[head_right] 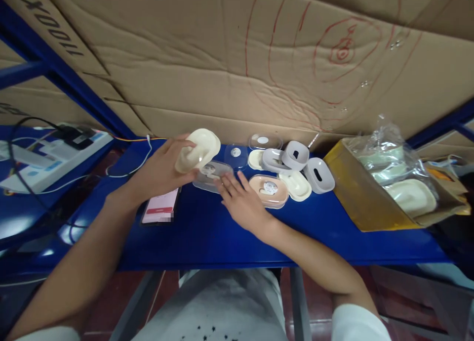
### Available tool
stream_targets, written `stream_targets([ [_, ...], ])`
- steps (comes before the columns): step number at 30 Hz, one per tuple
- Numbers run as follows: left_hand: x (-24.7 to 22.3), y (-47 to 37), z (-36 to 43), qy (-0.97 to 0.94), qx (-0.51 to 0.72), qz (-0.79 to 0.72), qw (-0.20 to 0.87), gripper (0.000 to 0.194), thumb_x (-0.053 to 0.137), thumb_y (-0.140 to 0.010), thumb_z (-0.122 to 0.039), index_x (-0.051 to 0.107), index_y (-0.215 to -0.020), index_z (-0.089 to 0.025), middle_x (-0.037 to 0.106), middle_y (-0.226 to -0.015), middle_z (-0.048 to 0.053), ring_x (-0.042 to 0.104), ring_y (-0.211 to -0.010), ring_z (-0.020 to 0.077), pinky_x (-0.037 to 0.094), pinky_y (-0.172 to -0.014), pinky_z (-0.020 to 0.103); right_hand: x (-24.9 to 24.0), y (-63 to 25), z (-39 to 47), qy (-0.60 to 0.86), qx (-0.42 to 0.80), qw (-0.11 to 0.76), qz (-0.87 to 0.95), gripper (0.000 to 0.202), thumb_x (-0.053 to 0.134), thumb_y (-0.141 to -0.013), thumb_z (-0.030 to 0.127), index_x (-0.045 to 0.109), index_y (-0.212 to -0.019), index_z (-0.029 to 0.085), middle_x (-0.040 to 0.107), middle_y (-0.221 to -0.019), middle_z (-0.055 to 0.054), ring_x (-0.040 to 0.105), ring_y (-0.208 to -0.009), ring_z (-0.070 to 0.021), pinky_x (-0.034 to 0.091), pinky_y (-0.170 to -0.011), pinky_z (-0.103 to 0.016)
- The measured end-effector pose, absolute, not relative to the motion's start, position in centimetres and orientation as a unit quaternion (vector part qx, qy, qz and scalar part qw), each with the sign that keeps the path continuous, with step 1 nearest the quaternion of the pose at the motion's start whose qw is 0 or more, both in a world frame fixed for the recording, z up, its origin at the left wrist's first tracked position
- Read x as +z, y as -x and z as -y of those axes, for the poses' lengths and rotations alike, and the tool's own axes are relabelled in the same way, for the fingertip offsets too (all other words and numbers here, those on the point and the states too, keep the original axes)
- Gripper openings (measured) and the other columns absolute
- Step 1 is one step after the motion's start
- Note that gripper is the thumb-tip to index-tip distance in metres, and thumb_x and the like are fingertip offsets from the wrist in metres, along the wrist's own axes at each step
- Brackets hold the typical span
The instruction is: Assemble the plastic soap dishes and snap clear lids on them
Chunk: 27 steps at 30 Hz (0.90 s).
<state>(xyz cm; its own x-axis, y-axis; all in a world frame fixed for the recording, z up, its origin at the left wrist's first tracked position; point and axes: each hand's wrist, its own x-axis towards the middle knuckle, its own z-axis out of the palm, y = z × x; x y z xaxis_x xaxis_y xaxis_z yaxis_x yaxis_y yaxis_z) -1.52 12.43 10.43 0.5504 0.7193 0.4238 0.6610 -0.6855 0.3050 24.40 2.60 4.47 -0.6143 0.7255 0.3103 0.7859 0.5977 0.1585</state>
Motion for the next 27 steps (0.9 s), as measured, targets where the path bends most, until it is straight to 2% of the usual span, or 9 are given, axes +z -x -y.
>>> stream_targets([
  [2, 10.3, 0.8, -11.0, -0.881, 0.260, -0.394, 0.031, 0.058, 0.072, -0.091, -0.033, 0.051, -0.142, -0.016, 0.046, -0.164, 0.023, 0.052, -0.149, 0.0447, 0.046, -0.122, 0.065, 5.7, -26.2, -4.1, 0.467, -0.128, 0.123, 0.866, 0.052, 0.044, -0.112, 0.023, 0.050, -0.161, 0.007, 0.054, -0.165, -0.020, 0.049, -0.156, -0.0321, 0.033, -0.132, -0.059],
  [5, 8.7, -0.5, -7.5, -0.904, 0.216, -0.367, 0.036, 0.060, 0.072, -0.087, -0.030, 0.053, -0.143, -0.017, 0.047, -0.165, 0.023, 0.054, -0.148, 0.0465, 0.049, -0.117, 0.065, 7.0, -32.3, -5.5, 0.536, -0.104, 0.170, 0.820, 0.047, 0.041, -0.111, 0.022, 0.061, -0.153, 0.014, 0.062, -0.159, -0.017, 0.054, -0.151, -0.0320, 0.039, -0.126, -0.059],
  [7, 7.0, -1.5, -4.9, -0.931, 0.184, -0.308, 0.070, 0.060, 0.073, -0.083, -0.027, 0.055, -0.140, -0.019, 0.050, -0.165, 0.021, 0.054, -0.149, 0.0430, 0.049, -0.120, 0.059, 7.2, -37.0, -6.0, 0.583, -0.103, 0.190, 0.783, 0.043, 0.044, -0.111, 0.027, 0.067, -0.147, 0.019, 0.067, -0.153, -0.017, 0.059, -0.145, -0.0349, 0.044, -0.119, -0.061],
  [10, 4.7, -2.5, -2.2, -0.942, 0.143, -0.284, 0.102, 0.058, 0.071, -0.082, -0.019, 0.059, -0.138, -0.021, 0.049, -0.168, 0.018, 0.054, -0.150, 0.0396, 0.048, -0.121, 0.056, 6.3, -42.1, -6.6, 0.637, -0.108, 0.209, 0.734, 0.046, 0.054, -0.108, 0.043, 0.067, -0.145, 0.020, 0.067, -0.151, -0.018, 0.063, -0.139, -0.0380, 0.049, -0.112, -0.061],
  [13, 3.5, -2.9, -1.5, -0.944, 0.128, -0.283, 0.110, 0.058, 0.069, -0.081, -0.015, 0.059, -0.139, -0.020, 0.048, -0.169, 0.020, 0.052, -0.152, 0.0395, 0.048, -0.122, 0.057, 5.0, -43.6, -7.5, 0.649, -0.104, 0.220, 0.721, 0.048, 0.059, -0.105, 0.054, 0.072, -0.135, 0.019, 0.075, -0.135, -0.019, 0.071, -0.124, -0.0373, 0.056, -0.103, -0.057],
  [17, 2.9, -2.5, -2.4, -0.943, 0.145, -0.282, 0.100, 0.062, 0.066, -0.085, -0.014, 0.056, -0.146, -0.019, 0.048, -0.169, 0.019, 0.048, -0.157, 0.0379, 0.045, -0.127, 0.057, 4.8, -43.1, -8.0, 0.645, -0.100, 0.255, 0.714, 0.051, 0.057, -0.106, 0.061, 0.076, -0.123, 0.016, 0.080, -0.114, -0.018, 0.077, -0.101, -0.0349, 0.061, -0.091, -0.052],
  [21, 2.3, -1.8, -2.8, -0.932, 0.175, -0.305, 0.081, 0.061, 0.057, -0.094, -0.012, 0.051, -0.154, -0.019, 0.049, -0.168, 0.020, 0.049, -0.157, 0.0369, 0.047, -0.126, 0.060, 7.3, -41.6, -4.1, 0.607, -0.099, 0.300, 0.729, 0.048, 0.059, -0.107, 0.058, 0.073, -0.127, 0.017, 0.079, -0.122, -0.017, 0.075, -0.114, -0.0339, 0.061, -0.102, -0.052],
  [23, 2.1, -1.7, -2.4, -0.923, 0.191, -0.327, 0.072, 0.066, 0.052, -0.098, -0.011, 0.043, -0.163, -0.022, 0.047, -0.170, 0.020, 0.048, -0.157, 0.0379, 0.047, -0.125, 0.064, 8.4, -39.9, 0.0, 0.533, -0.059, 0.327, 0.778, 0.040, 0.066, -0.106, 0.047, 0.070, -0.135, 0.021, 0.077, -0.132, -0.014, 0.072, -0.127, -0.0320, 0.057, -0.113, -0.053],
  [27, 2.4, -1.4, 0.2, -0.901, 0.223, -0.354, 0.119, 0.077, 0.052, -0.102, -0.013, 0.025, -0.173, -0.030, 0.039, -0.174, 0.017, 0.047, -0.158, 0.0371, 0.053, -0.121, 0.061, 7.6, -35.2, 8.5, 0.400, 0.015, 0.271, 0.875, 0.037, 0.064, -0.108, 0.042, 0.067, -0.140, 0.023, 0.080, -0.128, -0.007, 0.071, -0.131, -0.0244, 0.052, -0.124, -0.051],
])
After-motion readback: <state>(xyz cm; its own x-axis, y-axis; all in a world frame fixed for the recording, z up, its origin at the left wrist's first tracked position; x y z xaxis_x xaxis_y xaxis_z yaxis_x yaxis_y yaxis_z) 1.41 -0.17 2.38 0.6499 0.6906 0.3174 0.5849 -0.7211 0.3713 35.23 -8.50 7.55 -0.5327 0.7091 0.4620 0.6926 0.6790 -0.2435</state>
